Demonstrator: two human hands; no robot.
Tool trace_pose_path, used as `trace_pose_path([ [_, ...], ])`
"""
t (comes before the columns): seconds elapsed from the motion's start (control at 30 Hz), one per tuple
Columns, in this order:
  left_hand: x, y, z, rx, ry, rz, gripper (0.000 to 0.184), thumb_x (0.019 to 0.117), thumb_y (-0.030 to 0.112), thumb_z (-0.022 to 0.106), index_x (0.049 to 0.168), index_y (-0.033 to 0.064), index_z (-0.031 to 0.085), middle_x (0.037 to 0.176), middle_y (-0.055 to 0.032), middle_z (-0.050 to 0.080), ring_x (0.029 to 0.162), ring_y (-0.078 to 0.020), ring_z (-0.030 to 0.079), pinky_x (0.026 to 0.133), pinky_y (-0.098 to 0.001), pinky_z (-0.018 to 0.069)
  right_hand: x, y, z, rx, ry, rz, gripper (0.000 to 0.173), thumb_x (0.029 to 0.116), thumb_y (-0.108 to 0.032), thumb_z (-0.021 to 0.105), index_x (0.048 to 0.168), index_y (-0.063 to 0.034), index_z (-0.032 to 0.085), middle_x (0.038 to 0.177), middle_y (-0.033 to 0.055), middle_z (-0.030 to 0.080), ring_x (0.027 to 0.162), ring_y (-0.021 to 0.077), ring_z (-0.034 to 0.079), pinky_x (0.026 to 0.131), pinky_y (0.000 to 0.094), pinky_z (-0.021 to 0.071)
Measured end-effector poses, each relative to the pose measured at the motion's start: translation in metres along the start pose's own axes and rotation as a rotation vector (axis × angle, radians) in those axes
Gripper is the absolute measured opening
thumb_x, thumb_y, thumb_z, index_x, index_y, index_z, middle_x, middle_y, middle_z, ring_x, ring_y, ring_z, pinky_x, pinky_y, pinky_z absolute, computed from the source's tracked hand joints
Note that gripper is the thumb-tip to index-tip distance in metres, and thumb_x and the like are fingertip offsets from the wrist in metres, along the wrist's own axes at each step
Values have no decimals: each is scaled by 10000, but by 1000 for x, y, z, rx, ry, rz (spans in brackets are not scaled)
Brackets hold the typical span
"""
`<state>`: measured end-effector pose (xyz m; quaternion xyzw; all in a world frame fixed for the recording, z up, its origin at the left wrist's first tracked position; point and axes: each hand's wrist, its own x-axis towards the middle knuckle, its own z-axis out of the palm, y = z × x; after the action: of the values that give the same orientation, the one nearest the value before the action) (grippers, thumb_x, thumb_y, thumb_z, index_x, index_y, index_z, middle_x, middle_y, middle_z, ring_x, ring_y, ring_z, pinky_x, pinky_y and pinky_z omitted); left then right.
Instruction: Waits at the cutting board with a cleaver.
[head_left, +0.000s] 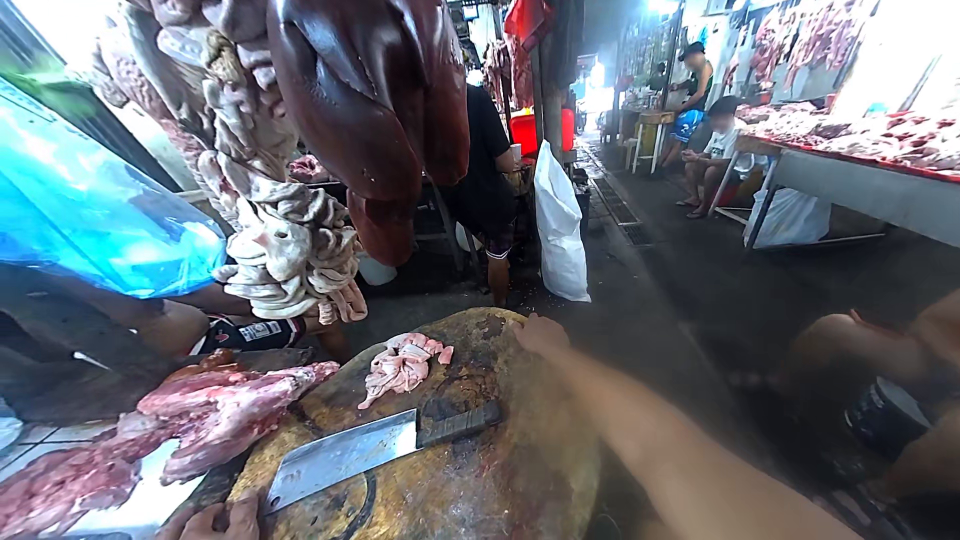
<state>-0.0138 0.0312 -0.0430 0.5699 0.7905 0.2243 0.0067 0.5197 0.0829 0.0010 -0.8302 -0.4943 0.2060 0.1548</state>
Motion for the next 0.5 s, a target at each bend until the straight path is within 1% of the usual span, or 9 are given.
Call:
trace_pose_path([
  [0.17, -1, -1, -1, 4, 9, 26, 614, 1009, 592, 409, 1225, 107, 719, 1498, -119, 554, 1447, -323, 440, 1207, -566, 279, 2, 0, 0, -2, -8, 2, 800, 995, -734, 296, 1413, -106, 563, 1329, 163, 661, 1248, 342, 633, 991, 605, 513],
  [0.33, -3, 2, -4, 8, 10, 34, 607, 1013, 580, 408, 1222, 103, 720, 1499, -123, 554, 1454, -326, 434, 1212, -566, 274, 0, -1, -1, 16, -7, 6, 778, 997, -727, 322, 1388, -106, 581, 1318, 164, 665, 1243, 345, 634, 982, 608, 516],
  [0.5, -3, 2, -4, 8, 10, 26, 600, 1008, 582, 418, 1218, 111, 724, 1505, -116, 550, 1455, -325, 433, 1208, -569, 276, 0, 0, 0, 18, -1, 6, 792, 986, -746, 318, 1370, -110, 593, 1303, 159, 674, 1232, 345, 641, 976, 614, 518],
])
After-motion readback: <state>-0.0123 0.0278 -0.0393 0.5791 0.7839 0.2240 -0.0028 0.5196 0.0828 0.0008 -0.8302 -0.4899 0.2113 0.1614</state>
